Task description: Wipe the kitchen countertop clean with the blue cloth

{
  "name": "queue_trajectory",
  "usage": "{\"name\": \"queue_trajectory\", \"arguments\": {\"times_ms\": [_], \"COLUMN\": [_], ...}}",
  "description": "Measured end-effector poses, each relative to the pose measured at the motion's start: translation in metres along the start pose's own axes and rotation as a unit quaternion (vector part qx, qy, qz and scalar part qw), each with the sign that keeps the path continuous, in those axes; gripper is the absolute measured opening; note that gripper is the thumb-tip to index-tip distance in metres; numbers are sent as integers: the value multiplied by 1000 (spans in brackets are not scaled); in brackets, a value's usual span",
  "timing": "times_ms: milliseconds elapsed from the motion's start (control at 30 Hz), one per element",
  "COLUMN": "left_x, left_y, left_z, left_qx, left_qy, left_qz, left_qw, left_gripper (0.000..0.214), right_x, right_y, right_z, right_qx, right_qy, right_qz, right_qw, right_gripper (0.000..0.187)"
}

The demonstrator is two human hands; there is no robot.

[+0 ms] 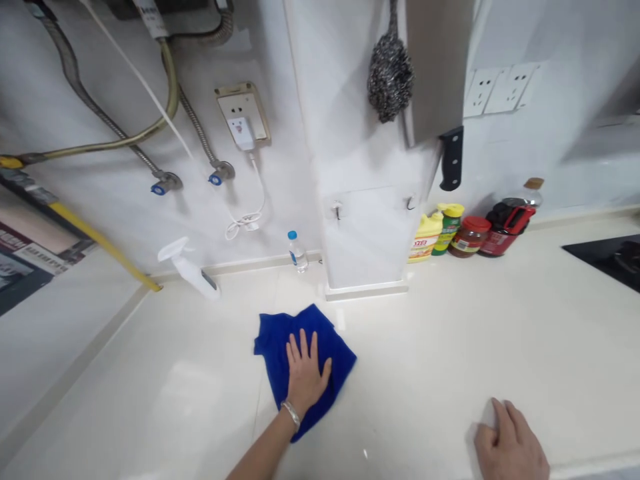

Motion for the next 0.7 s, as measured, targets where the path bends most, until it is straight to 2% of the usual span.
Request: {"name": "queue_trajectory", "arguments": {"times_ms": [100,167,233,300,367,467,600,700], "left_x": [47,70,80,77,63,27,-29,-74], "left_y": [-9,-10,-6,4,17,40,66,78], "left_z": [21,35,45,51,55,66,95,126], "left_qx": [-43,-79,-112,-135,-146,-146,-123,-103], "left_qy": [-72,-119,-157,-186,-202,-197,-149,-85], "left_qz": [62,99,125,139,138,106,42,3], "left_qw": [995,985,973,963,959,964,980,991], "left_gripper": [84,89,90,86,78,67,62,58], "right_x": [-6,-8,-10,-11,-13,-16,-15,-6], "right_y": [3,5,7,10,13,19,21,17], "right_z": [2,2,1,1,1,1,0,-2], "right_qx": [12,16,22,23,23,21,30,24], "right_qy": [-1,-3,-5,1,9,20,31,43], "right_qz": [-25,-36,-44,-49,-53,-51,-42,-36], "right_qw": [1000,999,999,999,998,998,998,998], "right_gripper": [65,65,66,67,68,66,65,67]}}
Point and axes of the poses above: each hand's wrist, its own z-axis away from the middle knuckle, its own y-axis out of the back of the hand, x = y × z, the point moved 2 cm from there along -z, towards the middle knuckle, and after that the axes turned 4 degrees about -x, right-handed, at the moved point
